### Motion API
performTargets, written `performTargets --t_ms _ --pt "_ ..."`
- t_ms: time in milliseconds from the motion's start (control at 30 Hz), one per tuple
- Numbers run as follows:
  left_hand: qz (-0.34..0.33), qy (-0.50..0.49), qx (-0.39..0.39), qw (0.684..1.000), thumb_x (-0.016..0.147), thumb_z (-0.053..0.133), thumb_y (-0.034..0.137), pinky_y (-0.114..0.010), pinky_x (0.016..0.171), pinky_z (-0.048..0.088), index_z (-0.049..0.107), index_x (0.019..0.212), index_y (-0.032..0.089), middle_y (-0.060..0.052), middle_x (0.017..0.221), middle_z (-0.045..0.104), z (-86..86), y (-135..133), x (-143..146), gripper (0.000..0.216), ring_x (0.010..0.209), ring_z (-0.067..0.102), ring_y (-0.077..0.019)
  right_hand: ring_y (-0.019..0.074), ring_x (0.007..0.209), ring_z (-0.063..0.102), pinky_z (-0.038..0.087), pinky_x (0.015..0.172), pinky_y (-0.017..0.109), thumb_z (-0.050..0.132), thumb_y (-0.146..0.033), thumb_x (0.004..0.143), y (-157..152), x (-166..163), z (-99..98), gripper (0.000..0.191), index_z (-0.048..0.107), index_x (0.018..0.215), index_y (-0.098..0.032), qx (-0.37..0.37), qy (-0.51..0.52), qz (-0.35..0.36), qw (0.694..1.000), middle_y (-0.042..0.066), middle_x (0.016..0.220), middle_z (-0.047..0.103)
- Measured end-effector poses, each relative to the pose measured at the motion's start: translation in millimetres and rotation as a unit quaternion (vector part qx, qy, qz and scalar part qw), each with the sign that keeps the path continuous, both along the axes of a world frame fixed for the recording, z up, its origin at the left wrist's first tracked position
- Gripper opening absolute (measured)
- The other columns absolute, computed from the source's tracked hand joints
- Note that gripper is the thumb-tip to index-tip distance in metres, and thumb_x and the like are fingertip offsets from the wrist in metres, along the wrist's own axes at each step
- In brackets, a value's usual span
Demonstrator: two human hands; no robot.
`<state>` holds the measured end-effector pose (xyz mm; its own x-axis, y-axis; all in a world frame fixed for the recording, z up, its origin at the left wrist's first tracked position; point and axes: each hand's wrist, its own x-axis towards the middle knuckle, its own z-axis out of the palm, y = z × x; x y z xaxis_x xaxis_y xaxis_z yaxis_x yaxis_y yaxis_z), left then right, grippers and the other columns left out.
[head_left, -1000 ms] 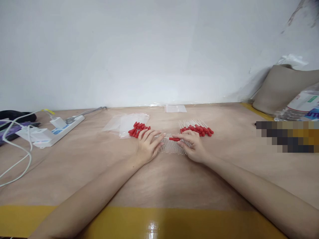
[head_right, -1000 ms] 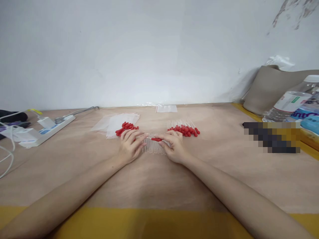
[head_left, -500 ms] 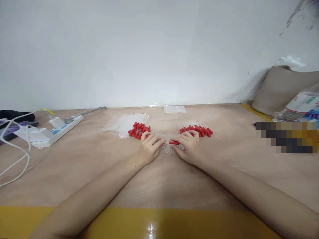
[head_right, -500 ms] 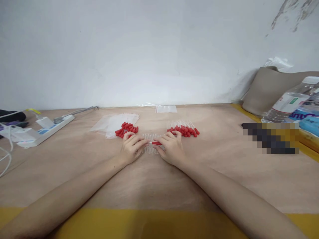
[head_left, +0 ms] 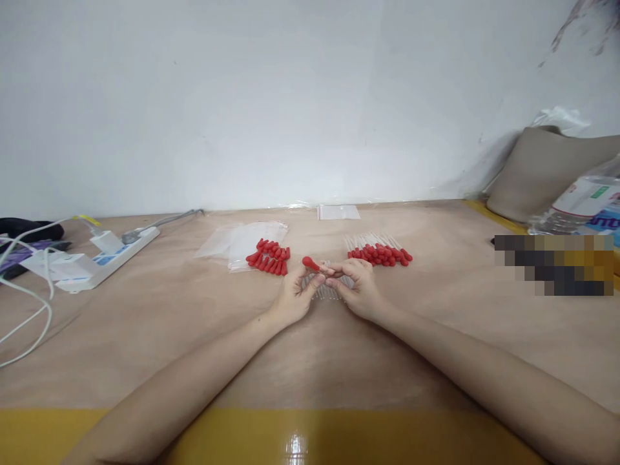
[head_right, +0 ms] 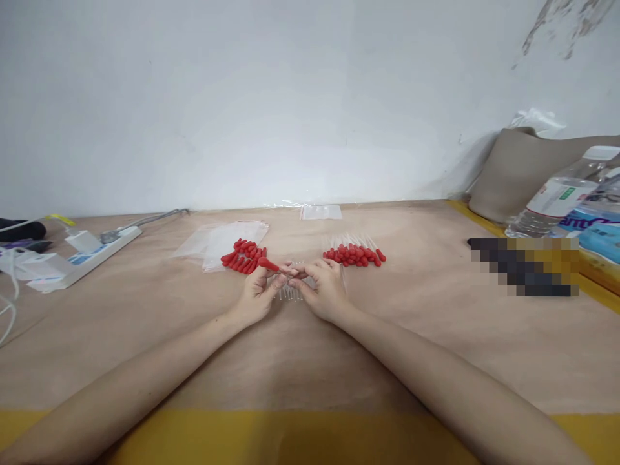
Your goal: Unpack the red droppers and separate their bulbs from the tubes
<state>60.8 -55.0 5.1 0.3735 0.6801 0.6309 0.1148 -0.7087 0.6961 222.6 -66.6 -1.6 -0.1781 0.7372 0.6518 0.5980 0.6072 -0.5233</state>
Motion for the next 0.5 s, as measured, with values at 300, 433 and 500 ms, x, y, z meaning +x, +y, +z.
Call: performTargets --t_ms 300,433,500 --pt "0.159 0.181 0.255 0.936 0.078 0.061 0.026 -0.034 0.080 0.039 0.057 0.101 0.025 -0.002 0.093 0.064 6.7 18 -29 0.023 0.087 0.055 -0.0161 0.0160 0.079 0.051 0.016 0.091 0.044 0.046 -0.028 0.086 -5 20 7.7 0.019 0.065 0.090 -0.026 0.102 -0.186 -0.070 0.975 0.001 0.076 0.067" --pt "0.164 0.259 0.367 0.878 0.083 0.055 0.024 -0.035 0.080 0.035 0.061 0.094 0.025 0.001 0.081 0.067 7.5 19 -29 0.013 0.075 0.054 -0.0135 0.0154 0.079 0.049 0.017 0.091 0.041 0.044 -0.029 0.086 -8 15 11.1 0.021 0.065 0.090 -0.025 0.100 -0.214 -0.060 0.970 0.000 0.076 0.066" --pt "0.178 0.270 0.388 0.863 0.083 0.053 0.024 -0.036 0.082 0.033 0.061 0.092 0.023 0.001 0.079 0.067 7.1 18 -25 0.012 0.073 0.054 -0.0133 0.0147 0.077 0.048 0.017 0.089 0.040 0.044 -0.032 0.087 -8 12 11.7 0.023 0.065 0.089 -0.024 0.092 -0.217 -0.060 0.970 0.000 0.074 0.066"
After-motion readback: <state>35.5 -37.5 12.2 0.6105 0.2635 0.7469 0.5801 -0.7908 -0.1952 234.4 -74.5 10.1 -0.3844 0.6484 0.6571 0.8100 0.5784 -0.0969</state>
